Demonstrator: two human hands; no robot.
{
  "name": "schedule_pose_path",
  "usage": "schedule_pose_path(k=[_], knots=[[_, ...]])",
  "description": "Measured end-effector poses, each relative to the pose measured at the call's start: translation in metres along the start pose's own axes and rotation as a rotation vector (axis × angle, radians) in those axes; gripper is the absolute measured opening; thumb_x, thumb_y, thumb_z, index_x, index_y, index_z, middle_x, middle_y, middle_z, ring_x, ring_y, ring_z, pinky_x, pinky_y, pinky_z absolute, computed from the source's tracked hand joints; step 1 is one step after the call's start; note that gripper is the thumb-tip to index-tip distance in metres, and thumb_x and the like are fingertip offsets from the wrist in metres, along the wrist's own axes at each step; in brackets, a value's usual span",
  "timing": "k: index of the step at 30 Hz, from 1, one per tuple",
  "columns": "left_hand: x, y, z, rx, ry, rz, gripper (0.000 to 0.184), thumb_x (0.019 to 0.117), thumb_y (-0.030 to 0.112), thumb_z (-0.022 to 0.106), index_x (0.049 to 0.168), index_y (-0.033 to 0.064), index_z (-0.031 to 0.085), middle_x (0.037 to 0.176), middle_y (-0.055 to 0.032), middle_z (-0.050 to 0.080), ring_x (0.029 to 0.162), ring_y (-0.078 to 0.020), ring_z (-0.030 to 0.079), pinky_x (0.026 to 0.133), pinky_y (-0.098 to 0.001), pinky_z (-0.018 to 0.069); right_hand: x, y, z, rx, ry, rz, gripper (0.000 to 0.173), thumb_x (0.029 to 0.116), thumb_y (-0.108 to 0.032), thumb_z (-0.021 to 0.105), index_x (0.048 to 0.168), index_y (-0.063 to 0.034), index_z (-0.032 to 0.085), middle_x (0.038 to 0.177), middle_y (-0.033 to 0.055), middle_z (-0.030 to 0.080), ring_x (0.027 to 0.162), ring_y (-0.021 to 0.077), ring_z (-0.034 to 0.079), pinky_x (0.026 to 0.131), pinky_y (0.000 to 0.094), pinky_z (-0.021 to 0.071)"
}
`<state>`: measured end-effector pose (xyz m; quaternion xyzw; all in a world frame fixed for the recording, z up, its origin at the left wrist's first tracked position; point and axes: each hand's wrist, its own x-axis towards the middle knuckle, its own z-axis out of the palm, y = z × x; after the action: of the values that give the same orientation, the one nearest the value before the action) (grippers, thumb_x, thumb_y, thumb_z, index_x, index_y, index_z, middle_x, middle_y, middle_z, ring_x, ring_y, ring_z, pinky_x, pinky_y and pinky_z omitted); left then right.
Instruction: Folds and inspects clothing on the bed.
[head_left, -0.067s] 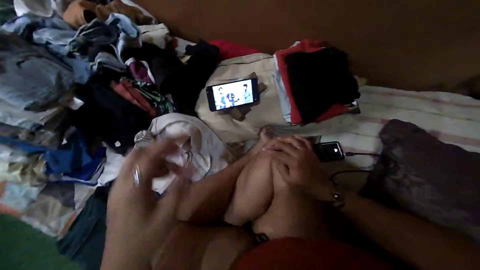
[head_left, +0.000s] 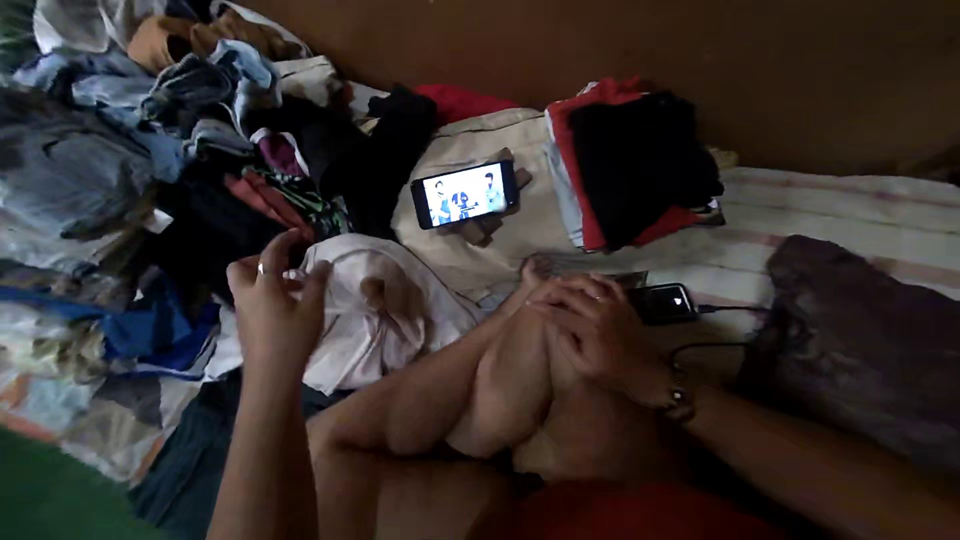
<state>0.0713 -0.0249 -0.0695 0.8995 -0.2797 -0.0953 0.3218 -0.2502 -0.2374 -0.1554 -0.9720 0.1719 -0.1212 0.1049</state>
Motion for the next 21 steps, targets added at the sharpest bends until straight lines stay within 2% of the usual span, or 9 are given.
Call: schedule_pose_path(k=[2, 5, 7, 9, 12, 14, 17, 19, 21], knots=[[0.051, -0.054, 0.031, 0.103, 0.051, -0.260, 0.062, 0.0973, 0.026, 0.068, 0.152, 0.0072, 0.046, 0.151, -0.0394, 0.032, 0.123, -0.0584, 0.050, 0.096, -0.0697, 0.0461, -0.001, 0.001, 0.001, 0.012, 0.020, -0.011, 0.043, 0.0981, -0.025, 0.039, 0.122, -0.0272, 0.074, 0.120, 0.0004, 0.072, 0.125, 0.0313, 0.060, 0.106, 0.0630, 0.0401], [0.089, -0.098, 0.049, 0.249, 0.056, -0.382, 0.067, 0.0966, 0.035, 0.069, 0.154, 0.0115, 0.044, 0.160, -0.0378, 0.019, 0.133, -0.0634, 0.038, 0.099, -0.0746, 0.0399, -0.004, 0.007, 0.005, 0.029, 0.067, -0.012, 0.044, 0.0982, -0.026, 0.037, 0.123, -0.0277, 0.074, 0.118, -0.0003, 0.073, 0.125, 0.0298, 0.060, 0.108, 0.0605, 0.0386], [0.098, -0.112, 0.054, 0.312, 0.019, -0.369, 0.068, 0.0964, 0.037, 0.070, 0.153, 0.0080, 0.044, 0.157, -0.0400, 0.022, 0.132, -0.0649, 0.040, 0.097, -0.0761, 0.0407, -0.007, 0.007, 0.006, 0.051, 0.087, 0.001, 0.045, 0.0982, -0.025, 0.036, 0.123, -0.0278, 0.074, 0.116, -0.0006, 0.074, 0.124, 0.0285, 0.061, 0.109, 0.0591, 0.0381], [0.109, -0.118, 0.052, 0.350, -0.013, -0.387, 0.064, 0.0971, 0.029, 0.069, 0.150, 0.0018, 0.044, 0.152, -0.0417, 0.029, 0.126, -0.0639, 0.047, 0.096, -0.0747, 0.0439, -0.004, 0.008, 0.007, 0.064, 0.109, -0.013, 0.045, 0.0988, -0.026, 0.036, 0.122, -0.0269, 0.074, 0.113, -0.0005, 0.074, 0.122, 0.0277, 0.062, 0.110, 0.0575, 0.0378], [0.115, -0.122, 0.032, 0.317, 0.064, -0.428, 0.047, 0.0997, 0.016, 0.058, 0.140, -0.0071, 0.049, 0.137, -0.0406, 0.049, 0.121, -0.0599, 0.054, 0.095, -0.0750, 0.0445, -0.003, 0.010, 0.006, 0.084, 0.101, -0.025, 0.045, 0.0976, -0.024, 0.037, 0.122, -0.0252, 0.074, 0.114, -0.0004, 0.075, 0.121, 0.0274, 0.062, 0.110, 0.0570, 0.0375], [0.107, -0.126, 0.003, 0.167, 0.202, -0.485, 0.045, 0.1006, 0.012, 0.052, 0.140, -0.0086, 0.047, 0.131, -0.0397, 0.055, 0.123, -0.0561, 0.055, 0.099, -0.0725, 0.0432, -0.005, 0.010, 0.005, 0.113, 0.084, -0.019, 0.045, 0.0964, -0.023, 0.038, 0.123, -0.0241, 0.074, 0.116, -0.0001, 0.074, 0.123, 0.0282, 0.062, 0.111, 0.0588, 0.0366], [0.072, -0.069, -0.057, -0.194, 0.376, -0.621, 0.047, 0.1021, 0.004, 0.042, 0.148, -0.0059, 0.037, 0.141, -0.0304, 0.048, 0.126, -0.0362, 0.051, 0.106, -0.0521, 0.0410, -0.006, 0.010, 0.003, 0.129, 0.106, -0.022, 0.045, 0.0958, -0.023, 0.039, 0.123, -0.0229, 0.074, 0.115, 0.0018, 0.075, 0.122, 0.0299, 0.062, 0.108, 0.0588, 0.0381], [0.050, -0.054, -0.085, -0.298, 0.501, -0.534, 0.041, 0.0996, 0.002, 0.041, 0.140, -0.0053, 0.043, 0.130, -0.0222, 0.053, 0.110, -0.0233, 0.054, 0.097, -0.0421, 0.0456, -0.006, 0.007, 0.001, 0.135, 0.101, -0.009, 0.045, 0.0955, -0.023, 0.040, 0.124, -0.0236, 0.074, 0.114, 0.0025, 0.074, 0.123, 0.0311, 0.062, 0.109, 0.0604, 0.0382], [0.033, -0.067, -0.112, -0.365, 0.526, -0.317, 0.032, 0.0953, 0.002, 0.045, 0.127, 0.0000, 0.049, 0.112, -0.0088, 0.055, 0.095, -0.0114, 0.055, 0.086, -0.0342, 0.0490, -0.007, 0.004, -0.002, 0.141, 0.082, 0.005, 0.044, 0.0959, -0.023, 0.040, 0.124, -0.0235, 0.074, 0.114, 0.0029, 0.074, 0.123, 0.0328, 0.061, 0.108, 0.0630, 0.0376]])
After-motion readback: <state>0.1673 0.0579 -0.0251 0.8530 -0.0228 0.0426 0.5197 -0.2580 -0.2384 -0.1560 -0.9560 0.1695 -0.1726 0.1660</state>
